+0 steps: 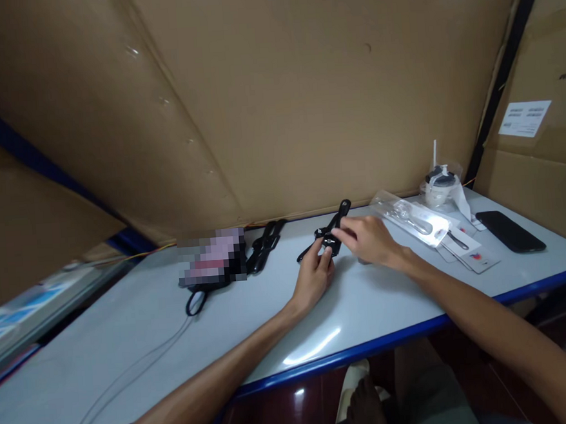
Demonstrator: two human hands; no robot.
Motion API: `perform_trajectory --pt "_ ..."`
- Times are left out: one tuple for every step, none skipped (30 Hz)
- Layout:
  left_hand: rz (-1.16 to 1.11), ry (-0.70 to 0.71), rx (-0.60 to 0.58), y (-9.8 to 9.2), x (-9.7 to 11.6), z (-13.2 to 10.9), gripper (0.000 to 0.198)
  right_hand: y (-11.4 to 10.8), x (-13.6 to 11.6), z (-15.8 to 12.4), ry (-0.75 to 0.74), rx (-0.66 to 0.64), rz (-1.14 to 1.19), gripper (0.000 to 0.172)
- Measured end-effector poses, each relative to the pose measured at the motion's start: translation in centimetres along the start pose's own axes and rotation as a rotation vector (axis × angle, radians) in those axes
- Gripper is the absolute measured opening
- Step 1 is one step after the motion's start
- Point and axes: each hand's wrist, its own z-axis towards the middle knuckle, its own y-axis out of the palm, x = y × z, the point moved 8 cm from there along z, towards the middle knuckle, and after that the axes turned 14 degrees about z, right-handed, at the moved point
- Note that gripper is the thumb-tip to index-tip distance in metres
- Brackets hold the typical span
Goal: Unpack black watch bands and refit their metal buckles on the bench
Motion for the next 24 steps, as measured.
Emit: perform_trajectory --pt "0.024 0.018 0.009 -0.1 0.0 0.1 0.045 0.8 -0.5 -0.3 -0.02 -0.063 -0.061 0.033" --pt "0.051 0.038 0.017 -0.1 0.0 0.1 0.042 1.5 -0.9 -0.5 -0.028 -0.115 -0.118 0.034" --pt "0.081 0.058 0.02 -0.1 0.0 0.2 0.039 2.0 -1.2 -0.7 -0.026 -0.157 -0.17 0.035" --pt "0.114 0.076 0.02 -0.1 0.0 0.2 0.036 2.4 -1.4 -0.8 -0.018 -0.188 -0.214 0.037" --pt "0.148 0.091 0.016 0.0 0.0 0.2 0.033 2.6 -1.5 -0.9 -0.006 -0.211 -0.252 0.039" --pt "0.181 0.103 0.012 0.0 -0.1 0.3 0.03 2.8 -1.5 -1.0 0.005 -0.227 -0.283 0.041" --pt "0.21 0.11 0.011 0.1 -0.1 0.3 0.028 2.8 -1.6 -1.0 0.016 -0.241 -0.308 0.042" --pt "0.234 0.116 0.01 0.1 -0.2 0.3 0.027 2.9 -1.6 -1.0 0.029 -0.252 -0.328 0.043" --pt "0.252 0.121 0.013 0.1 -0.2 0.3 0.026 2.9 -1.5 -1.0 0.047 -0.263 -0.343 0.043" --pt "0.264 0.126 0.019 0.0 -0.2 0.3 0.026 2.9 -1.4 -1.0 0.069 -0.27 -0.355 0.043" --pt "0.272 0.13 0.028 0.0 -0.2 0.3 0.026 3.0 -1.3 -1.0 0.094 -0.271 -0.362 0.043" --pt "0.278 0.133 0.035 -0.1 -0.2 0.3 0.027 3.1 -1.1 -1.0 0.118 -0.265 -0.364 0.043" --pt "0.284 0.135 0.04 -0.1 -0.2 0.3 0.027 3.1 -1.0 -1.0 0.141 -0.256 -0.361 0.043" --pt "0.29 0.136 0.042 -0.1 -0.1 0.3 0.027 3.2 -0.8 -1.0 0.161 -0.247 -0.356 0.043" --pt "0.295 0.134 0.039 -0.1 -0.1 0.3 0.028 3.4 -0.7 -1.1 0.177 -0.238 -0.349 0.044" --pt "0.3 0.13 0.035 -0.1 -0.1 0.3 0.028 3.5 -0.5 -1.1 0.191 -0.231 -0.342 0.044" --pt "0.304 0.126 0.032 -0.1 -0.1 0.3 0.028 3.6 -0.4 -1.2 0.206 -0.226 -0.334 0.044" --pt "0.309 0.123 0.032 -0.1 0.0 0.3 0.029 3.6 -0.3 -1.2 0.218 -0.222 -0.327 0.043" --pt "0.315 0.123 0.034 -0.2 0.1 0.3 0.029 3.7 -0.2 -1.2 0.228 -0.218 -0.32 0.043" --pt "0.32 0.124 0.038 -0.2 0.2 0.3 0.029 3.7 -0.2 -1.3 0.239 -0.212 -0.315 0.043" --pt "0.324 0.126 0.042 -0.2 0.2 0.3 0.029 3.7 -0.1 -1.3 0.249 -0.207 -0.31 0.043" --pt "0.324 0.128 0.045 -0.3 0.3 0.3 0.03 3.7 -0.1 -1.3 0.259 -0.202 -0.304 0.043" --pt "0.321 0.128 0.044 -0.3 0.3 0.3 0.03 3.7 -0.1 -1.4 0.269 -0.197 -0.298 0.043" --pt "0.312 0.123 0.042 -0.2 0.3 0.3 0.031 3.7 -0.1 -1.4 0.278 -0.193 -0.291 0.044"
